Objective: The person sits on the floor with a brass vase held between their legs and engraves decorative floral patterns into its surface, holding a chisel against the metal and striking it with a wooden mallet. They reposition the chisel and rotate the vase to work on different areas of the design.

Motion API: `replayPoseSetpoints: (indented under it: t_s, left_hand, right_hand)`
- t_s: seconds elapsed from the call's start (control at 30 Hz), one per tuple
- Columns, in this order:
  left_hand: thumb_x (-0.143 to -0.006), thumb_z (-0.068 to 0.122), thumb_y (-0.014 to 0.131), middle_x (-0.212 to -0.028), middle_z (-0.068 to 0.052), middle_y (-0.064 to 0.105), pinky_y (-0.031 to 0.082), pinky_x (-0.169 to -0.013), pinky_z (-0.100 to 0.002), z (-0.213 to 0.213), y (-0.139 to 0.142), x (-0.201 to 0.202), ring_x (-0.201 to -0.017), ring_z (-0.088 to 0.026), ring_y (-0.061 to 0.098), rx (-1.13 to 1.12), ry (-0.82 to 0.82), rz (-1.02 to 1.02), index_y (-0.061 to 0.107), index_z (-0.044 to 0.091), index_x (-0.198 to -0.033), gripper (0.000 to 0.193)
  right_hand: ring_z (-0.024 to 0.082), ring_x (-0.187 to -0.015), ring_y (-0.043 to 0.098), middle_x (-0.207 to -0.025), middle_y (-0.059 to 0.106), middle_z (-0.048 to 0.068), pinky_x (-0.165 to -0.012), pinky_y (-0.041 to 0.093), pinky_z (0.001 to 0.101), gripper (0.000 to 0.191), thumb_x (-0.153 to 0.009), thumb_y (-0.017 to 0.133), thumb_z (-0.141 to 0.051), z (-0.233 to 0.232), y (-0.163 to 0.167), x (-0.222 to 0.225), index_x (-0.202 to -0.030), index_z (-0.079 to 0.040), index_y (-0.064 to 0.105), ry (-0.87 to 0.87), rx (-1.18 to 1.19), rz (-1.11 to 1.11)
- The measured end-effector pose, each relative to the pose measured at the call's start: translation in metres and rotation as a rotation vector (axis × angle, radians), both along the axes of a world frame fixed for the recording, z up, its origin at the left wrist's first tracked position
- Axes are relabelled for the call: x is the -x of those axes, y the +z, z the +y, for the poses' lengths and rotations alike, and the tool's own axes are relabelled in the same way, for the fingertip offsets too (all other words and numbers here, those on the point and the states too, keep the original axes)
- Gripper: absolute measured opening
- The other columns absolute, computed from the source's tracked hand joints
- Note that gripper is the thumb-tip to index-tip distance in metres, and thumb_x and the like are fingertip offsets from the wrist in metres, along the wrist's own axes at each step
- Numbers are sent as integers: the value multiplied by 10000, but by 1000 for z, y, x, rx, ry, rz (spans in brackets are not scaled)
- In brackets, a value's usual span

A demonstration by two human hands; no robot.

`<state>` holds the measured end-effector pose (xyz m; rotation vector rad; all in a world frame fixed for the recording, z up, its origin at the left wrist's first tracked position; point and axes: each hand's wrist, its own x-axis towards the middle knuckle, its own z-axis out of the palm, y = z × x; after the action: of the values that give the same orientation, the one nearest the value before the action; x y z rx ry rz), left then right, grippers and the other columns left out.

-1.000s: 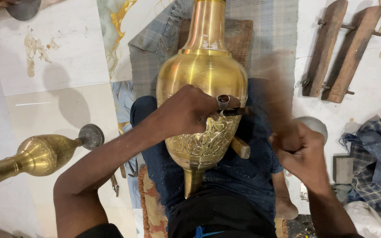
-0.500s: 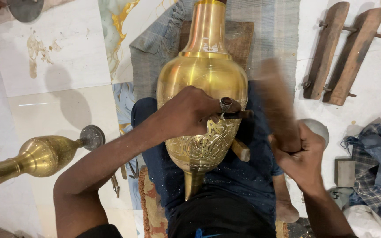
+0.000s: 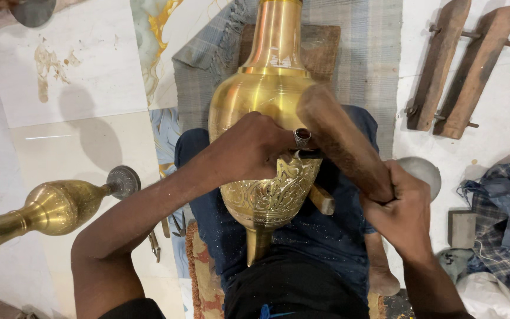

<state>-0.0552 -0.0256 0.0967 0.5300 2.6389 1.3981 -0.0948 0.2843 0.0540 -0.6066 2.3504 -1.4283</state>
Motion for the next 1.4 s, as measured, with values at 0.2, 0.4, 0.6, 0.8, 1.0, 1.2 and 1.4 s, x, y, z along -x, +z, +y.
replayPoseSetpoints:
  t_s: [0.2,0.4,0.6,0.8,1.0,1.2,1.4]
  left_hand:
    - [-632,55,745,-705,-141,661,529,-634,-461,0,2,1,-678,-338,679,78,7,23,695,31,-931,304]
    - [-618,41,729,-694,-147,641,512,-609,-466,-2,-3,0,-671,-356,659,53,13,24,666,3,-858,251]
    - [-664,52,724,-738,-103,691,549,-625,-427,-1,-7,0,-679,-288,704,66,4,-23,686,34,-872,212]
    - [-593,50,736,-743,-148,689,526,-624,-460,-3,-3,1,-690,-361,677,91,-18,35,756,40,-1113,521]
    - [-607,65,758,-774,-138,708,550,-646,-442,-2,-2,2,-722,-335,704,85,-1,-23,732,35,-1054,449]
    - [-673,59,765,-823,-98,753,581,-676,-390,-2,0,3,-766,-273,755,54,-25,6,737,63,-1064,391]
    - [-647,60,745,-838,-119,756,604,-663,-369,-2,4,2,-740,-272,755,42,-6,-69,746,50,-1077,429]
  right_hand:
    - [131,-599,604,-685,642,77,-567,468,290,168,-759,771,24,-1,2,4,-883,6,659,1,-94,-42]
    - [118,-617,626,-720,673,60,-562,475,275,178,-768,781,4,-2,-6,-1,-901,9,663,-23,-16,-59]
    - [133,-605,629,-706,667,75,-592,475,283,147,-798,774,14,-2,-3,-1,-908,16,676,-2,-35,-20]
    - [134,-606,622,-710,662,77,-573,473,281,179,-755,761,15,-4,0,1,-916,26,682,-15,-32,-24]
    - [134,-575,611,-679,652,84,-550,455,279,149,-787,761,20,-4,1,-4,-909,23,676,-46,-52,-30]
    - [144,-590,627,-684,660,87,-572,478,281,187,-760,750,15,-5,3,-5,-932,30,680,-28,-23,-72]
    - [159,-608,646,-688,658,118,-589,488,301,178,-757,767,10,-11,7,-4,-907,26,672,-54,-72,-38]
